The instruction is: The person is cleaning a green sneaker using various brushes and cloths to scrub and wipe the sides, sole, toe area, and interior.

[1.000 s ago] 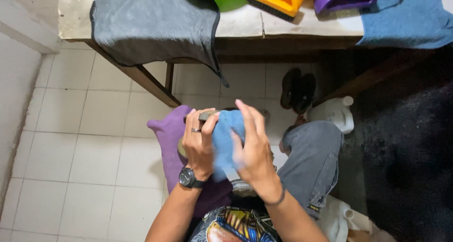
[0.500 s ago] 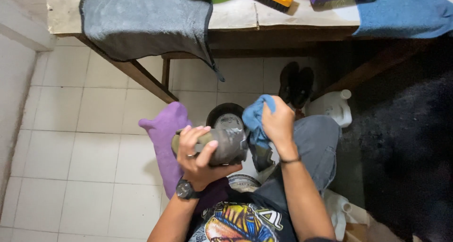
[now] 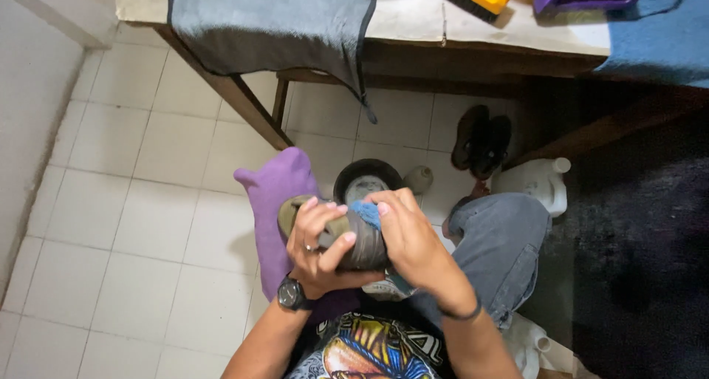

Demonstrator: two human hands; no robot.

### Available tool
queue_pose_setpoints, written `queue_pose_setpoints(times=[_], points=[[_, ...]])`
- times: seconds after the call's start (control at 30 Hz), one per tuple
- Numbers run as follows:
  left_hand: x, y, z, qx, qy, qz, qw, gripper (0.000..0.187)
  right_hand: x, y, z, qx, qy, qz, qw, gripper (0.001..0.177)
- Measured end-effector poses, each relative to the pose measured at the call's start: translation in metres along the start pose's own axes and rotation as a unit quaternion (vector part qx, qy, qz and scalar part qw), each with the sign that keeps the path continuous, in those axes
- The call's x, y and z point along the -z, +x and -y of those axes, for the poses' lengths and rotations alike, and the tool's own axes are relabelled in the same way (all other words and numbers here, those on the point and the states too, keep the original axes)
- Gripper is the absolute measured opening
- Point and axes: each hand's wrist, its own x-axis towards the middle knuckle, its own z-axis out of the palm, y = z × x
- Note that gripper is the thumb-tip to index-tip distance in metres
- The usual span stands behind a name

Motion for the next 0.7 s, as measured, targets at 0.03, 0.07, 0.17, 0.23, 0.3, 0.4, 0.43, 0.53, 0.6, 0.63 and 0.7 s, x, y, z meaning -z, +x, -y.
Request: queue_pose_setpoints(times=[0.03, 0.07, 0.17, 0.23, 0.3, 0.4, 0.43, 0.53, 0.6, 0.63, 0.7], points=[[0.001, -0.005, -0.002, -0.009, 0.003, -0.001, 1.000, 0.070, 0.001, 0.003, -0.010, -0.022, 0.042, 0.043, 0.998, 0.036], [0.002, -0.011, -0.004, -0.018, 0.005, -0.002, 1.000, 0.066, 0.001, 0.006, -0.019, -0.044, 0.084, 0.087, 0.992, 0.028], [0.007, -0.011, -0.007, -0.034, 0.000, 0.013, 0.999, 0.064, 0.000, 0.005, -0.038, -0.053, 0.067, 0.049, 0.995, 0.020], [0.013, -0.008, -0.005, -0.026, -0.011, 0.000, 1.000, 0.066, 0.002, 0.003, -0.040, -0.063, 0.048, -0.022, 0.997, 0.017], [0.021, -0.004, -0.003, -0.021, -0.022, -0.012, 0.999, 0.067, 0.006, -0.004, -0.031, -0.072, 0.030, -0.097, 0.992, 0.014], [0.030, 0.009, 0.002, 0.016, -0.039, -0.040, 0.998, 0.075, -0.001, -0.008, -0.007, 0.136, 0.151, -0.079, 0.976, 0.020], [0.031, 0.012, 0.003, 0.022, -0.066, -0.034, 0.997, 0.074, -0.016, -0.011, -0.004, 0.200, 0.174, -0.082, 0.961, 0.020], [0.028, 0.008, 0.012, 0.029, -0.099, -0.020, 0.994, 0.076, -0.039, -0.004, -0.024, 0.252, 0.218, -0.085, 0.939, 0.023], [0.030, 0.008, 0.010, 0.040, -0.104, -0.008, 0.994, 0.079, -0.036, -0.001, -0.039, 0.234, 0.242, -0.079, 0.939, 0.028], [0.029, 0.016, 0.009, 0.041, -0.118, -0.009, 0.992, 0.078, -0.026, 0.003, -0.045, 0.189, 0.152, -0.096, 0.965, 0.026], [0.030, 0.024, 0.008, 0.044, -0.133, -0.011, 0.990, 0.077, -0.014, 0.003, -0.057, 0.143, 0.060, -0.112, 0.981, 0.025]])
